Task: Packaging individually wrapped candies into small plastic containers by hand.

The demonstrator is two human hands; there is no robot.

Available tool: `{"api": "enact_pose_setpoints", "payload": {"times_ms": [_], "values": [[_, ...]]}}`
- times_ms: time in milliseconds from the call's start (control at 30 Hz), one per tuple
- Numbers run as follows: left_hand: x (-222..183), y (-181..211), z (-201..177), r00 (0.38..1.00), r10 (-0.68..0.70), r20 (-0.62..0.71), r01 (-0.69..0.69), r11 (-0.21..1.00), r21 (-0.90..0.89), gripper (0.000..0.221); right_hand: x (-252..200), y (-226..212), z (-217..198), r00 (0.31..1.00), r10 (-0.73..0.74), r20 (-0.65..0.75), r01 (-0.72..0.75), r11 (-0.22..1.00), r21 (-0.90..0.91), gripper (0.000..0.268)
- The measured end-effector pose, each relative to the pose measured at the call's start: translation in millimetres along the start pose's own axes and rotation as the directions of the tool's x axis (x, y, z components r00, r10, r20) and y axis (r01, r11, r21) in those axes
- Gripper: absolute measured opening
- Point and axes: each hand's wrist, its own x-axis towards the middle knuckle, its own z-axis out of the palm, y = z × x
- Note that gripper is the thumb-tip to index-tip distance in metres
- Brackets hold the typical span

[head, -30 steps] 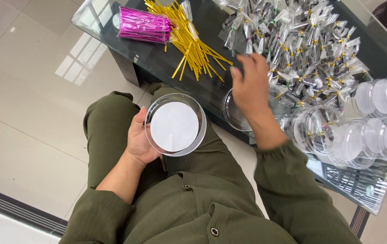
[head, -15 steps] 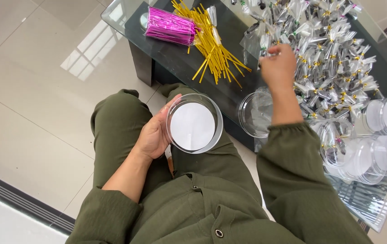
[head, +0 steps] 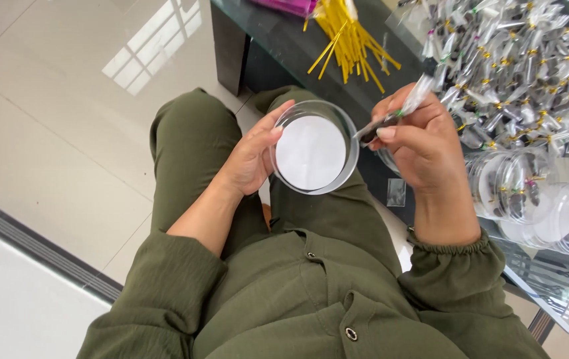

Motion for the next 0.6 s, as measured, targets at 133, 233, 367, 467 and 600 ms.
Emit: {"api": "enact_pose_setpoints", "payload": {"times_ms": [133,233,367,467,600], "values": [[2,-2,-1,1.000,-0.012,0.017,0.012,1.000,-0.012,0.064,-11,21,26,0.998,-0.030,0.056,0.037,0.991,-0.125,0.023],[1,-4,1,1.000,-0.007,0.013,0.007,1.000,-0.021,0.062,-9,34,35,0.991,-0.120,0.061,0.133,0.938,-0.320,0.031],[5,-8,-3,1.000,0.007,0.020,-0.006,1.000,-0.030,0.063,-14,33,62,0.979,-0.196,0.052,0.201,0.919,-0.340,0.049],[5,-7,-2,1.000,-0.009,-0.001,0.009,1.000,-0.022,0.064,-18,34,77,0.986,-0.163,0.013,0.156,0.915,-0.372,0.035],[11,-14,-13,1.000,0.012,-0.005,-0.012,0.999,-0.038,0.063,-23,33,88,0.994,-0.068,-0.085,0.007,0.819,-0.574,0.014]]}}
